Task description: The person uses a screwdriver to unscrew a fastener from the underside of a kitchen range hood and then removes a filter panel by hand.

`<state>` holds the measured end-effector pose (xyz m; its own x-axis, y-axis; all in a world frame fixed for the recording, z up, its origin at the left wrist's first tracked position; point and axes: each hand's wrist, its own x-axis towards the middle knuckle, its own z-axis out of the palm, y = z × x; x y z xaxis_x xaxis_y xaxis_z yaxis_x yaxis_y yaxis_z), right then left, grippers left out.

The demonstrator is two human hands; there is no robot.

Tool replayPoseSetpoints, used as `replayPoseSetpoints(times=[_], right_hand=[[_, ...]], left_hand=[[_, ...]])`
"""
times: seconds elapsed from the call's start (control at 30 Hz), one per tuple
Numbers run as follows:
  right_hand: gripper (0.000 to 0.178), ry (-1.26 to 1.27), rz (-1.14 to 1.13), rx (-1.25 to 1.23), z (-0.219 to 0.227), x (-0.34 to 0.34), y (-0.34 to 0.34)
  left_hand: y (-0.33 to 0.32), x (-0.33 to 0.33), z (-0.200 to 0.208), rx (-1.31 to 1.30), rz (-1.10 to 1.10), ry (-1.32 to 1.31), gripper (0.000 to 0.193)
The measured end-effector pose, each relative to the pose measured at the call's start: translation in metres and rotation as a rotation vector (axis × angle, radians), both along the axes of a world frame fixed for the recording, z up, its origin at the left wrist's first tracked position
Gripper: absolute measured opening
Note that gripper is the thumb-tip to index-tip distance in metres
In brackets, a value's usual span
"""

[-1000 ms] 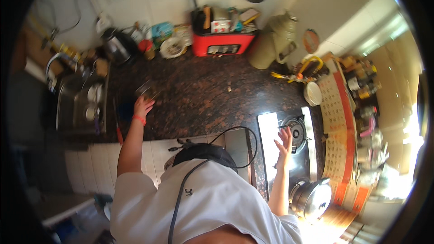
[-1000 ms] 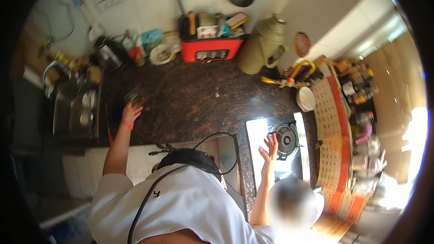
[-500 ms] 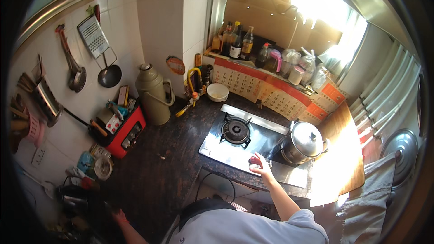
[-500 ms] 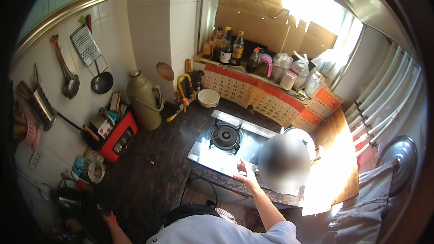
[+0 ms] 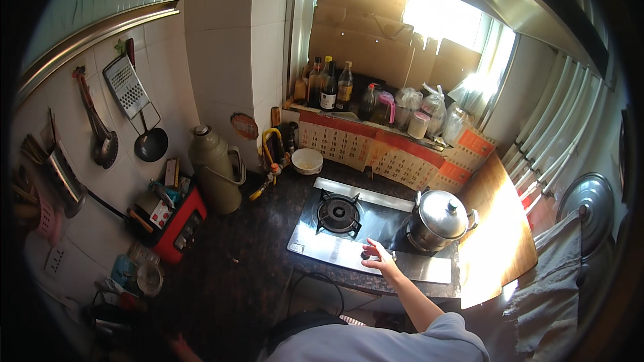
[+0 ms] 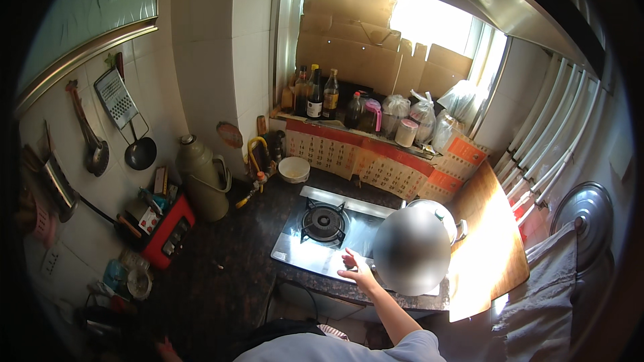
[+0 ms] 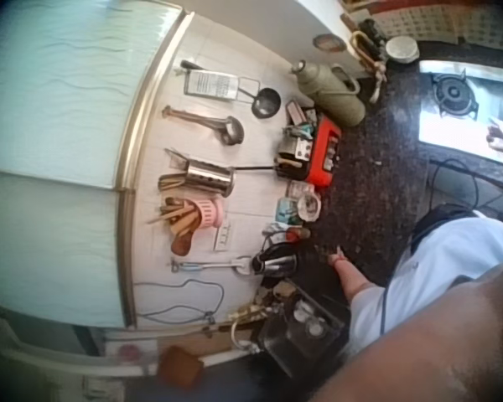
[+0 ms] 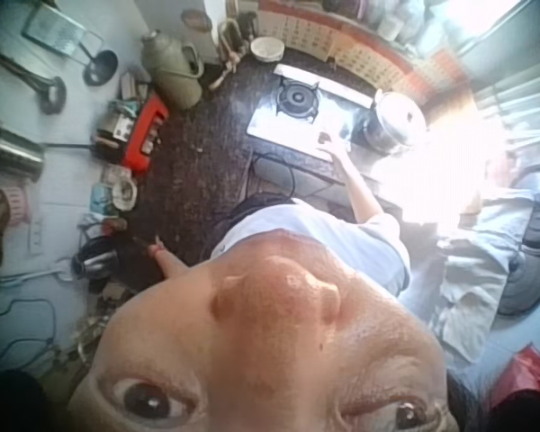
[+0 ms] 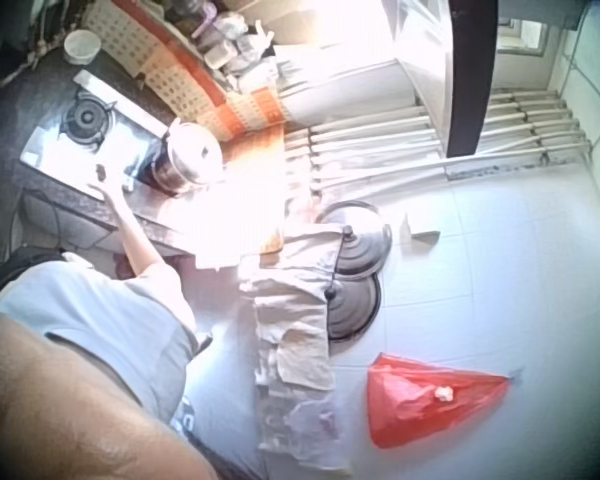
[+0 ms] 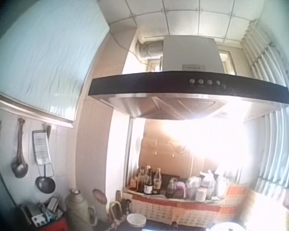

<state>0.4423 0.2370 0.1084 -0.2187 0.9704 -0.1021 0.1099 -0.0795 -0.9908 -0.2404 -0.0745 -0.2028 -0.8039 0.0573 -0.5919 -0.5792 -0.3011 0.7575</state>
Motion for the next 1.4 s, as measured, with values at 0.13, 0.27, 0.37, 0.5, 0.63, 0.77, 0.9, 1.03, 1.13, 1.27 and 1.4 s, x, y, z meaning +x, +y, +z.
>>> replayPoseSetpoints(times=[0.13, 0.27, 0.37, 0.5, 0.63, 0.77, 0.9, 1.03, 1.13, 1.27, 1.4], right_hand=[[0.087, -0.002, -0.004, 0.004, 0.015, -0.004, 0.003], [0.083, 0.001, 0.011, 0.012, 0.011, -0.001, 0.004], [0.078, 0.048, 0.033, 0.012, 0.003, 0.003, 0.013], [0.062, -0.001, -0.021, 0.034, -0.002, 0.006, -0.007], [0.043, -0.114, 0.001, -0.044, -0.015, 0.003, -0.03], [0.033, -0.325, 0.021, -0.061, -0.053, 0.013, -0.041], [0.03, -0.36, 0.085, -0.204, -0.061, 0.004, -0.036], [0.035, -0.339, 0.204, -0.204, -0.073, -0.009, -0.016], [0.038, -0.361, 0.338, -0.173, -0.073, -0.025, 0.009], [0.039, -0.333, 0.439, -0.109, -0.074, -0.055, 0.028], [0.039, -0.367, 0.519, -0.058, -0.064, -0.082, 0.031]], left_hand=[[0.003, -0.003, 0.003, -0.128, 0.021, -0.054, 0.055], [-0.002, 0.0, 0.011, -0.176, 0.018, -0.081, 0.053], [-0.01, 0.006, 0.021, -0.234, 0.018, -0.064, 0.052], [-0.001, 0.013, 0.073, -0.323, -0.017, 0.011, 0.051], [0.002, 0.079, 0.104, -0.4, 0.064, -0.016, 0.048], [-0.021, 0.114, 0.108, -0.495, -0.006, 0.154, 0.045], [-0.056, 0.129, 0.094, -0.872, -0.095, 0.583, 0.036], [-0.054, 0.181, 0.168, -1.345, -0.113, 0.49, 0.037], [-0.086, 0.202, 0.179, -1.314, -0.044, 0.488, 0.034], [-0.119, 0.223, 0.162, -1.394, 0.111, 0.438, 0.032], [-0.146, 0.232, 0.139, -1.529, 0.133, 0.3, 0.031]])
